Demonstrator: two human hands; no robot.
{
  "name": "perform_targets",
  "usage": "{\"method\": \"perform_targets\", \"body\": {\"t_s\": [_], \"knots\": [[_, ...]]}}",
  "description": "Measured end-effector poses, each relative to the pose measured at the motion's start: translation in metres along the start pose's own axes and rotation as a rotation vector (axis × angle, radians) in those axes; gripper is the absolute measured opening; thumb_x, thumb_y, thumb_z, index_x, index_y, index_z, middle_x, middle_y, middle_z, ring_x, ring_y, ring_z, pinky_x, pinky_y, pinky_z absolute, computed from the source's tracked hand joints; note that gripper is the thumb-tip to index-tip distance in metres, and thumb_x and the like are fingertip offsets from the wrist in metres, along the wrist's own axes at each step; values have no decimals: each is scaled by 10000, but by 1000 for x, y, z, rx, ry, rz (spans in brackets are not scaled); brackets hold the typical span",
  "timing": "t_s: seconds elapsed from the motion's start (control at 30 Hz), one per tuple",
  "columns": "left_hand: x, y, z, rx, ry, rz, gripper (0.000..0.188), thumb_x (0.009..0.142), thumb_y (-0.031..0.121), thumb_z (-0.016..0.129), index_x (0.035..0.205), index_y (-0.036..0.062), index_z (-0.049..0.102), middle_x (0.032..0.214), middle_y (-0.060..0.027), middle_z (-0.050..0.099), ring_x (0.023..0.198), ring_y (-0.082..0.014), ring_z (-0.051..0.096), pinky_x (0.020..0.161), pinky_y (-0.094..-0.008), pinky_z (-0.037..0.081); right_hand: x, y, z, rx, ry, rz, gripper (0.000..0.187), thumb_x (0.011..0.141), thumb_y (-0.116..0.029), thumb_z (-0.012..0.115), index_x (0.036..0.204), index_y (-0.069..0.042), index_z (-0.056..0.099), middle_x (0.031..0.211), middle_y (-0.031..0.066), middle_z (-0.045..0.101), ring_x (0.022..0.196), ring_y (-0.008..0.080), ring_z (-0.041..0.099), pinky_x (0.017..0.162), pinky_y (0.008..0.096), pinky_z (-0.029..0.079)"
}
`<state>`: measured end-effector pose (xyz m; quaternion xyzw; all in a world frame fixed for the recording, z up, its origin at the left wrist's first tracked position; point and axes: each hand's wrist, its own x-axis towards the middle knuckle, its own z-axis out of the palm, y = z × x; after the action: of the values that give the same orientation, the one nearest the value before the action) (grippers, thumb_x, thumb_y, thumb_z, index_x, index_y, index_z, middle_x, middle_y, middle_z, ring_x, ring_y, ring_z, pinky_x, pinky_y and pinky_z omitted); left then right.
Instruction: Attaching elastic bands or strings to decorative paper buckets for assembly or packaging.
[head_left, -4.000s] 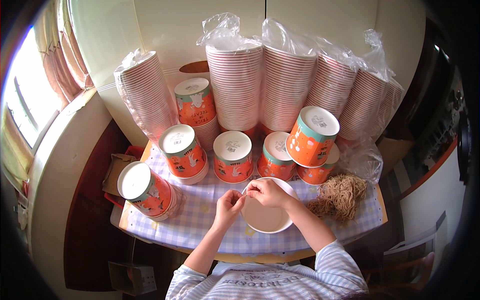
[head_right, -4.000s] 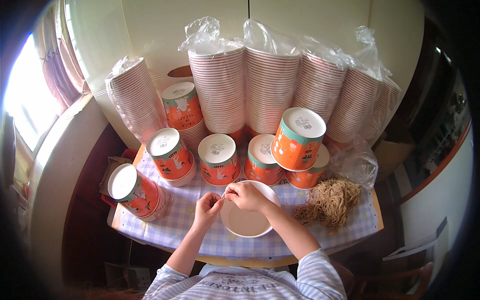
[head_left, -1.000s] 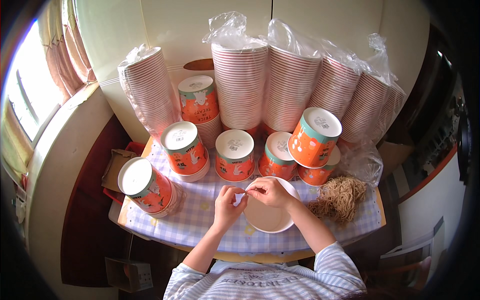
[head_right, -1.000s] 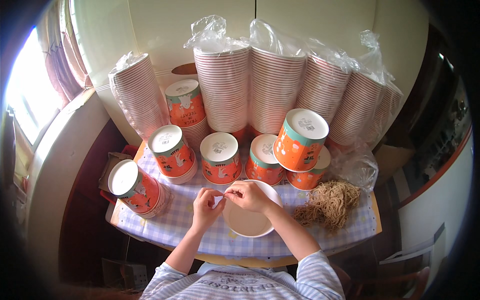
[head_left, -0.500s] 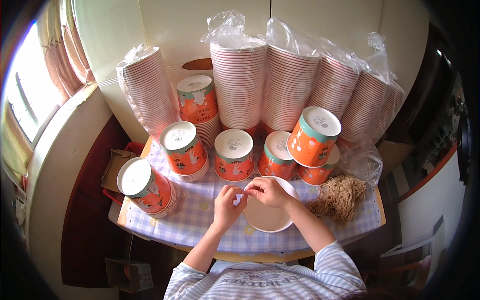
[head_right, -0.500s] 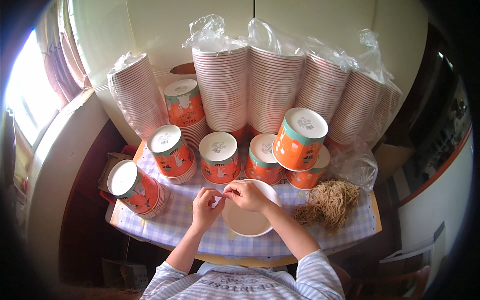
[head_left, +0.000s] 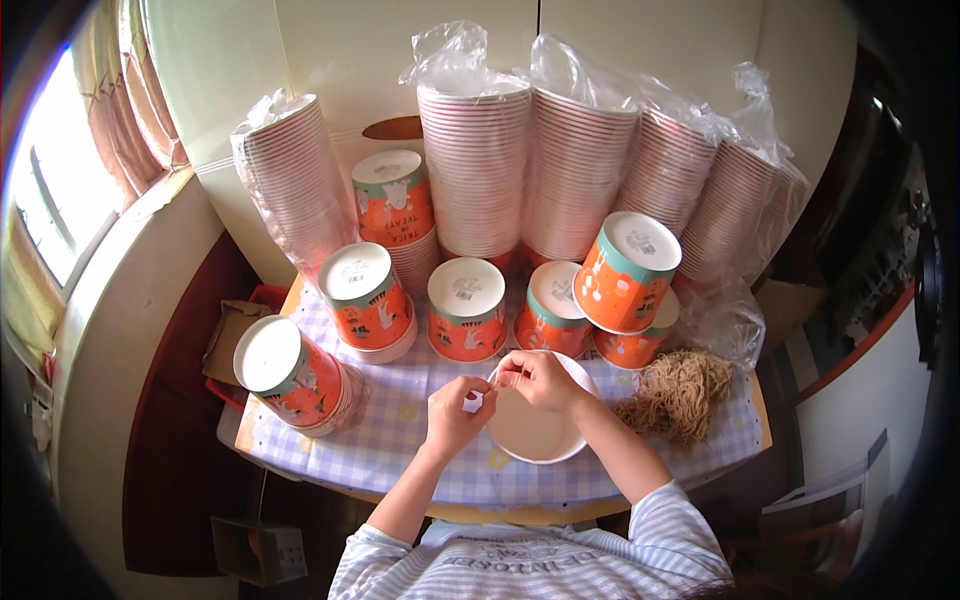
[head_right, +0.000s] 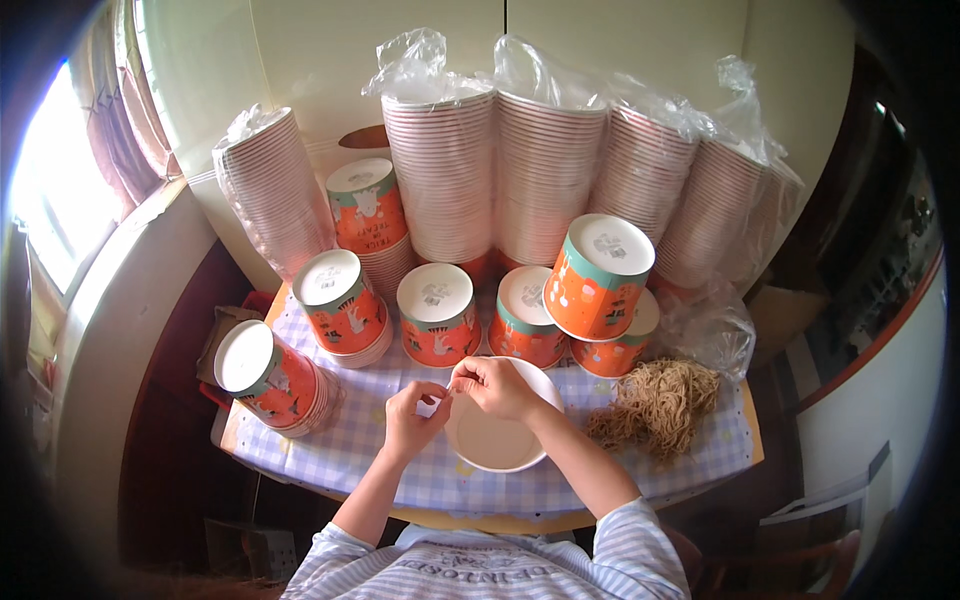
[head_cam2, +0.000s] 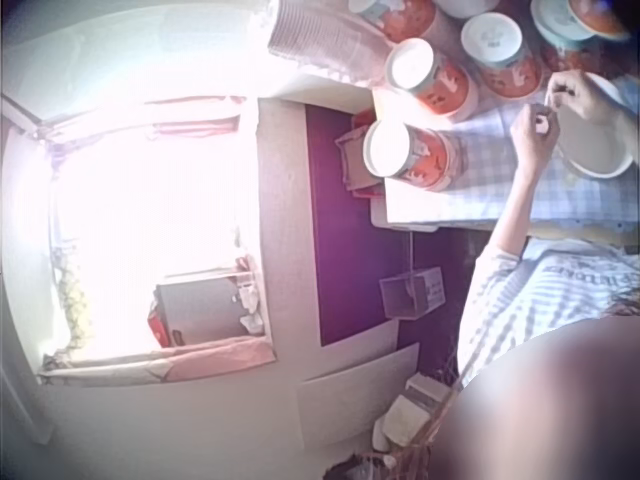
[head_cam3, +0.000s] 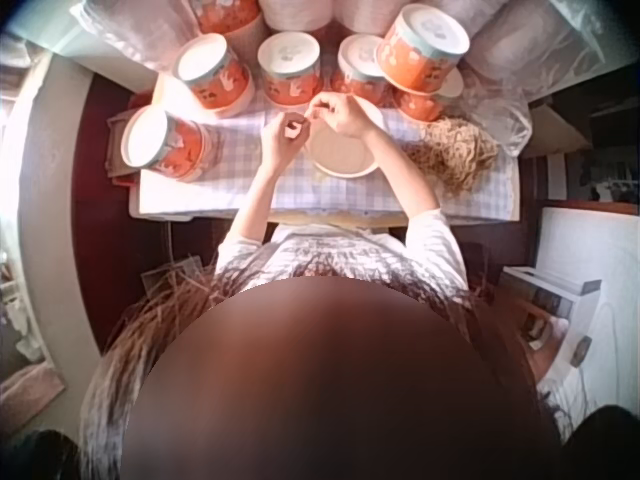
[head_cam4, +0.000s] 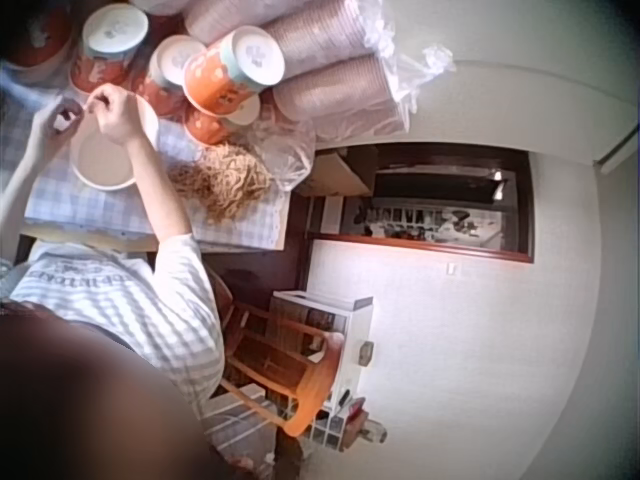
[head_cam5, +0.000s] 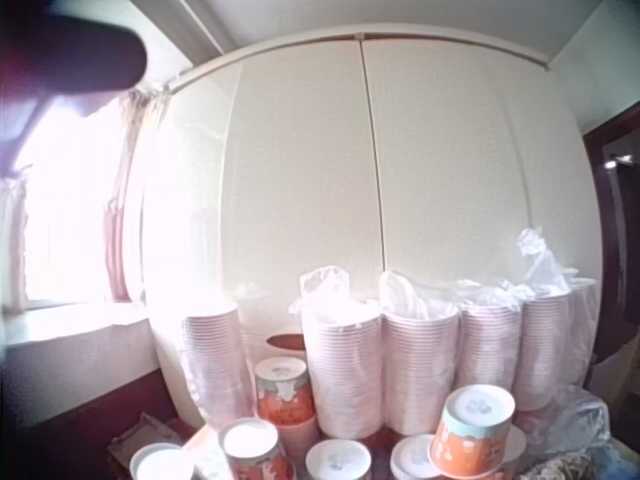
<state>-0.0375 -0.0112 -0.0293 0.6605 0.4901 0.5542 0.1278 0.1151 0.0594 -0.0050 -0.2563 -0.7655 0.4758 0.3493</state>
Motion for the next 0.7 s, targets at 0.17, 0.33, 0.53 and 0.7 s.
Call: {"method": "perform_targets", "body": {"t_s": [0.17,0.33,0.53,0.7], "knots": [[8,6,-4,11,-84,-163,105,701,50,667,785,43,603,720,-54,617,599,-173,541,524,-277,453,2,-5,0,-149,7,-36,78,786,-71,599,810,-4,567,721,102,617,641,159,596,584,283,464],[7,4,-5,-3,-153,-236,99,721,51,649,808,27,607,704,-80,593,627,-190,549,542,-285,448,3,-5,4,-255,67,-104,54,766,-38,582,780,-11,538,711,136,594,638,257,591,561,333,454],[5,4,-2,-28,-149,-189,89,724,43,643,798,20,601,700,-91,584,643,-212,553,561,-301,452,1,-5,5,-311,118,-150,36,757,6,543,759,-7,509,696,143,579,641,290,584,553,354,448],[4,4,-2,-3,-141,-137,94,719,43,646,798,21,601,691,-99,580,625,-223,557,565,-301,456,0,-6,5,-292,110,-121,24,764,-1,544,765,-3,521,711,150,588,657,284,591,564,347,452]]}}
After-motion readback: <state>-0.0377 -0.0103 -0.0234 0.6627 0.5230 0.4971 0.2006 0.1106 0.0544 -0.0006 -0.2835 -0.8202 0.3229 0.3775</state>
